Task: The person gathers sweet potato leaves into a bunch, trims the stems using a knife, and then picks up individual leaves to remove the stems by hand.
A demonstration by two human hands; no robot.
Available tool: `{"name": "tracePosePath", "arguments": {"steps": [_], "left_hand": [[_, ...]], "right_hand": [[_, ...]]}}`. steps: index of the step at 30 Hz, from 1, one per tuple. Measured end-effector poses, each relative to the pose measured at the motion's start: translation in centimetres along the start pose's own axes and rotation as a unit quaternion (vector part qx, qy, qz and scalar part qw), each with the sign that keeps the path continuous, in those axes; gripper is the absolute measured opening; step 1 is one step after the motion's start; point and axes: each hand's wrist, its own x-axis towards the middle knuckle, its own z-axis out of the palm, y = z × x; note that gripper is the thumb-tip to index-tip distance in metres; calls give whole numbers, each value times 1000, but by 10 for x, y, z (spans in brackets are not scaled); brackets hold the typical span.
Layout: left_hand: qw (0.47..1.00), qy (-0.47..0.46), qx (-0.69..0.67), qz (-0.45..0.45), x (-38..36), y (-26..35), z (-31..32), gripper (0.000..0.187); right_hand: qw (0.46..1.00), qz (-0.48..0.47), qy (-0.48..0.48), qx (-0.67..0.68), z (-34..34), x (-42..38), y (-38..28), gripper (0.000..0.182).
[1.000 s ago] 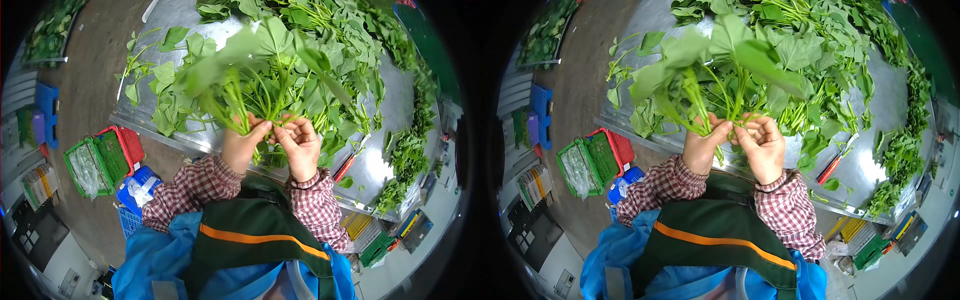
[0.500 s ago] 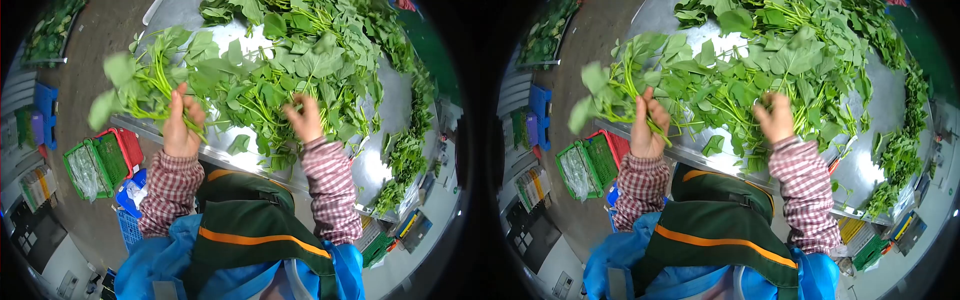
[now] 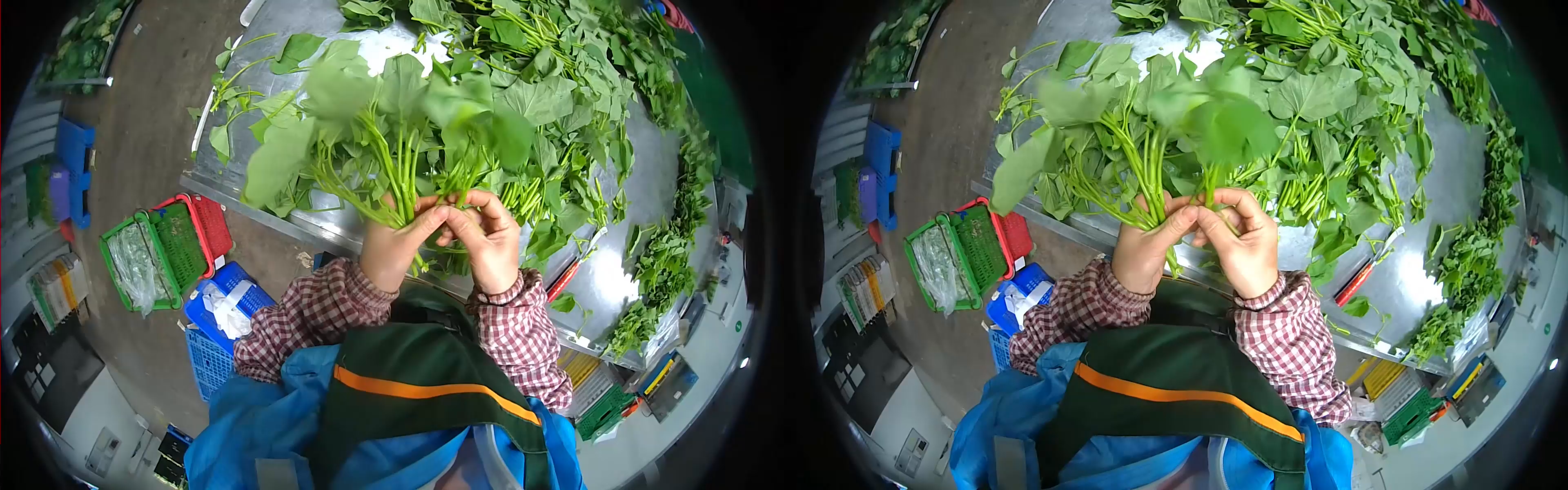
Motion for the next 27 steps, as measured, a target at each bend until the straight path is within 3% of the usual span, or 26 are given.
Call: {"name": "tracePosePath", "arguments": {"steps": [3,5,7,8,9,11,12,15,17,20,23,25,27], "left_hand": [[996,-43,72,-38,0,4,-8,15],[998,-16,41,-51,-4,1,-2,14],[994,9,-30,-100,-10,7,7,13],[991,34,-40,-127,-16,13,5,16],[993,29,65,-90,-17,14,-6,18],[961,19,275,-11,-13,12,-29,24],[969,40,242,21,-12,14,-26,27],[973,20,230,5,-10,15,-3,24],[993,21,113,-10,-7,3,-1,9],[998,24,-54,-35,-6,8,4,18],[983,90,-152,-46,-9,8,12,16],[993,75,-74,-59,-4,25,6,16],[983,78,-166,-26,0,26,4,16]], "right_hand": [[993,64,-12,102,-4,-6,-10,19],[1000,19,-10,22,-11,-4,-5,18],[985,51,107,126,-12,-2,-10,17],[971,24,129,199,-21,5,-11,15],[962,-15,184,202,-26,11,-10,14],[986,-36,157,30,-35,5,-5,14],[992,-61,109,-33,-33,-1,-1,12],[993,-27,46,-101,-17,-10,17,12],[993,-49,53,-97,-3,-13,23,13],[997,-40,72,-8,7,-19,20,10],[993,-10,63,104,4,-19,18,9],[977,24,67,199,-3,-16,10,9],[996,72,16,43,-19,-10,3,15]]}}
